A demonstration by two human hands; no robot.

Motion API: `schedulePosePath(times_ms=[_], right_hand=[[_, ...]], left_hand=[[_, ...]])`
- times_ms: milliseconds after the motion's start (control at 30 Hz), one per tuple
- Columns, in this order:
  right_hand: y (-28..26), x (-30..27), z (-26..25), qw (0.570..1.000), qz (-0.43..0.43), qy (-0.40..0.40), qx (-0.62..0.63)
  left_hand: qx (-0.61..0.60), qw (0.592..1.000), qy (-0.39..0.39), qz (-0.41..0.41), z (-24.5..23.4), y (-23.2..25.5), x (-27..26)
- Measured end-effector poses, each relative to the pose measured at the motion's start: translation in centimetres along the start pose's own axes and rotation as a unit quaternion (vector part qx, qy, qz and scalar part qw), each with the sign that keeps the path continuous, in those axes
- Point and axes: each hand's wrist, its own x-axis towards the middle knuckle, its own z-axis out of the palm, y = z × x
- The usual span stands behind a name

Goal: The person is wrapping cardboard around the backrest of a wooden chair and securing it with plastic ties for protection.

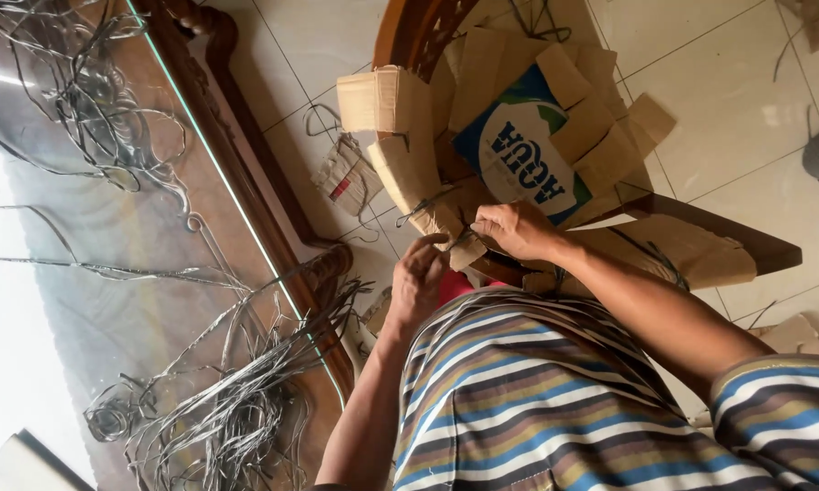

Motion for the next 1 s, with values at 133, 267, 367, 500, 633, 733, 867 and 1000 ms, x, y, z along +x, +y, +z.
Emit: schedulePosePath(times_ms=[133, 267, 367, 500, 633, 733, 867, 1000], right_hand=[[-1.5, -1.0, -0.1, 1.000, -0.006, 0.024, 0.000], [-2.0, -1.7, -0.3, 0.999, -0.006, 0.031, 0.008], [-2.1, -1.6, 0.4, 0.999, -0.031, 0.043, 0.010], [-5.5, -1.4, -0.4, 0.997, -0.072, 0.022, 0.001], [-6.4, -0.3, -0.1, 0.996, -0.090, 0.001, 0.018], [-7.1, 0.0, -1.3, 0.989, -0.115, 0.043, 0.083], [-8.8, -0.8, -3.2, 0.988, -0.139, -0.022, 0.060], [-7.3, -0.4, -2.0, 0.980, -0.183, -0.052, -0.061]], left_hand=[[-0.172, 0.923, -0.019, -0.344, -1.3, 4.4, 4.4], [-0.182, 0.880, -0.012, -0.439, -2.0, 4.5, 5.0], [-0.159, 0.892, -0.031, -0.422, -1.4, 3.3, 3.7], [-0.145, 0.923, -0.039, -0.355, -0.9, 2.6, 3.3], [-0.102, 0.934, -0.022, -0.341, 0.1, 1.9, 2.2], [-0.114, 0.938, 0.009, -0.327, 0.5, 2.0, 1.9], [-0.112, 0.946, 0.011, -0.304, -0.4, 3.3, 2.9], [-0.134, 0.949, -0.007, -0.287, -0.4, 2.9, 2.6]])
